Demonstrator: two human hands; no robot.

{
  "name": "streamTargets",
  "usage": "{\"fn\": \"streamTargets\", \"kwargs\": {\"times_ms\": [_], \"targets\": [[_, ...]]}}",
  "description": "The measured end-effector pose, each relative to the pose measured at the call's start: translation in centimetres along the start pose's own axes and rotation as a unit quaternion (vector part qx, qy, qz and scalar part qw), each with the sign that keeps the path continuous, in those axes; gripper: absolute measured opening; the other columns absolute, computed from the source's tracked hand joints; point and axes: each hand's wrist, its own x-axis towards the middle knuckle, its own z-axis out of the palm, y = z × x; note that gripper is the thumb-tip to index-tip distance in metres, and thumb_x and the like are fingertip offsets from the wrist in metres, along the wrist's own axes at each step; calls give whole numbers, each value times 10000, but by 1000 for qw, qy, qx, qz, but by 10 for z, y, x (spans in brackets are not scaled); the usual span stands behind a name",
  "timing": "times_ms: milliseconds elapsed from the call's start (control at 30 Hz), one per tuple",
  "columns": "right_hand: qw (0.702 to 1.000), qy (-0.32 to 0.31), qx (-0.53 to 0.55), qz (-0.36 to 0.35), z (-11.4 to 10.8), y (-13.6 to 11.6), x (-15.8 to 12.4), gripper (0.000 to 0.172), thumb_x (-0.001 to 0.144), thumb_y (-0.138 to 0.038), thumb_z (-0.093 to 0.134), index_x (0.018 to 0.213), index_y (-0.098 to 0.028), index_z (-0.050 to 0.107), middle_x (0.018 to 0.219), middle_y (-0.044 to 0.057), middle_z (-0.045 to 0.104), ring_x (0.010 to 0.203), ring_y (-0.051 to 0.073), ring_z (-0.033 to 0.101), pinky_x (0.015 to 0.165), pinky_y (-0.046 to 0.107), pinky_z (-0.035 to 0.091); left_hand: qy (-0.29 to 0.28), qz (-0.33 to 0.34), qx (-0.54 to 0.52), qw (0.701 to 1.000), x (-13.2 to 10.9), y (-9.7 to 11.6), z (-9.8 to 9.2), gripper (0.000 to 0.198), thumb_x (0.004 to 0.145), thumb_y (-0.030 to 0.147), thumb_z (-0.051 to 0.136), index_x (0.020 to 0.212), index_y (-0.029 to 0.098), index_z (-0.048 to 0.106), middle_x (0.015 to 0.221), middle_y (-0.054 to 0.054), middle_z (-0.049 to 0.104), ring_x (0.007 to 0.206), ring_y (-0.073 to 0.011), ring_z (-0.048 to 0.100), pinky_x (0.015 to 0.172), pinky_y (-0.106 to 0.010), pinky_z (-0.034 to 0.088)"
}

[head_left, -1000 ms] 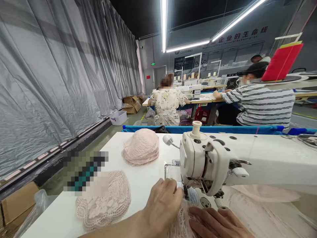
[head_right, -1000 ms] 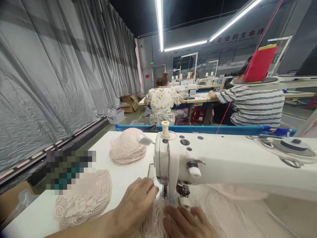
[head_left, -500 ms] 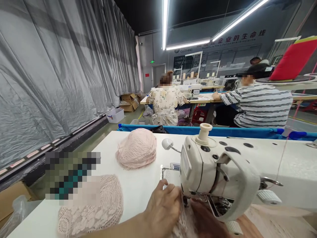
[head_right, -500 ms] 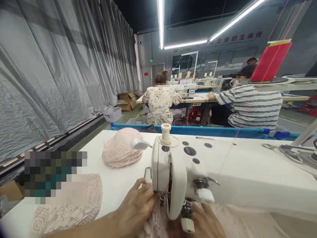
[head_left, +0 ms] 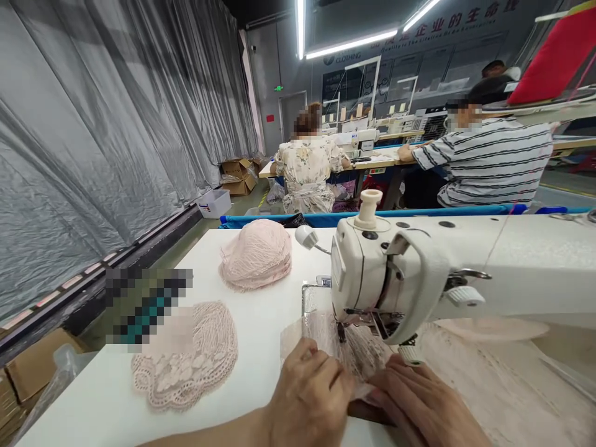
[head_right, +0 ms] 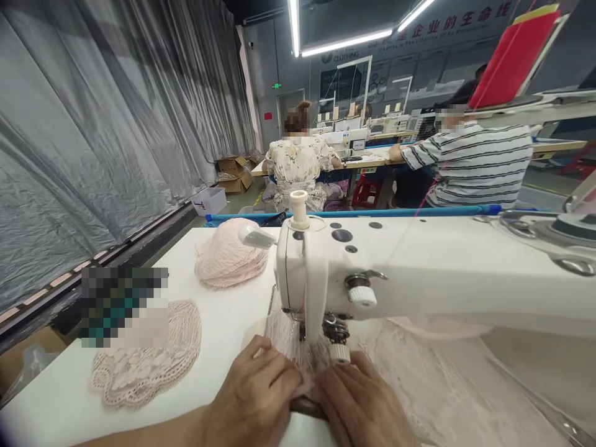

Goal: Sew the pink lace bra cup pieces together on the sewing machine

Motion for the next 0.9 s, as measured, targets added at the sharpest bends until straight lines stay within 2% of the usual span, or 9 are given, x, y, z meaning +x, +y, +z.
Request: {"fn": "streamTargets", "kwargs": {"times_ms": [100, 200, 333, 433, 500, 600, 733, 800, 900], "targets": [[999, 22, 12, 24, -2, 2, 5, 188, 928, -119, 341, 850, -217, 482, 617, -31, 609, 501, 118, 568, 548, 255, 425, -12, -37, -51, 998, 3, -4, -8, 154, 775, 72, 367, 824, 143, 495, 622, -27, 565, 545, -155, 507, 639, -330, 359], [1000, -5, 9, 22, -1, 3, 2, 76, 939, -224, 426, 991, -207, 478, 706, -14, 654, 583, 131, 618, 594, 259, 445, -27, -71, -67, 995, 4, -7, -10, 174, 829, 74, 340, 868, 143, 495, 620, -16, 585, 527, -150, 517, 642, -329, 368], [999, 12, -32, 0, 3, 2, 1, 153, 926, -121, 368, 1001, -185, 485, 636, -21, 622, 551, 132, 594, 588, 268, 434, 5, -59, -28, 998, 2, -8, -4, 152, 886, 113, 400, 783, 163, 499, 604, 22, 577, 528, -129, 519, 629, -308, 351], [998, 35, -55, -11, 4, -1, 4, 189, 921, -101, 320, 969, -175, 488, 613, -17, 609, 521, 132, 579, 552, 265, 422, -6, -41, 13, 999, 0, -8, -2, 211, 878, 227, 553, 688, 166, 481, 621, 42, 548, 586, -122, 521, 640, -294, 332], [998, 21, -59, -6, 4, -2, 4, 153, 924, -142, 343, 956, -189, 484, 642, -13, 623, 541, 139, 589, 547, 267, 418, -32, -30, 10, 999, 0, -8, -3, 290, 825, 363, 646, 676, 167, 494, 644, 47, 541, 632, -127, 522, 645, -291, 323], [999, -34, -35, 23, 3, -2, 0, 112, 897, -180, 411, 976, -217, 481, 750, -4, 646, 626, 153, 608, 578, 277, 419, -72, -34, -10, 997, -1, -10, -6, 394, 690, 516, 729, 722, 170, 544, 679, 48, 546, 685, -139, 518, 658, -293, 318], [996, -83, 5, 44, 3, 0, -7, 224, 805, -215, 594, 1004, -236, 493, 841, -5, 643, 694, 163, 598, 615, 281, 406, -102, -52, -40, 993, -3, -10, -11, 527, 529, 581, 786, 800, 178, 583, 738, 40, 546, 725, -153, 498, 680, -299, 317], [995, -80, 22, 62, 5, -2, -10, 282, 758, -219, 659, 998, -257, 516, 877, -15, 642, 731, 168, 586, 658, 291, 396, -98, -61, -66, 991, -4, -10, -12, 482, 574, 575, 769, 808, 193, 592, 752, 37, 540, 743, -158, 487, 693, -305, 314], [992, -67, 44, 102, 6, -6, -13, 247, 742, -219, 671, 946, -272, 543, 891, -32, 642, 753, 171, 562, 704, 306, 369, -97, -76, -88, 989, -5, -9, -13, 157, 779, 304, 705, 782, 198, 588, 755, 36, 534, 765, -151, 474, 700, -306, 299]]}}
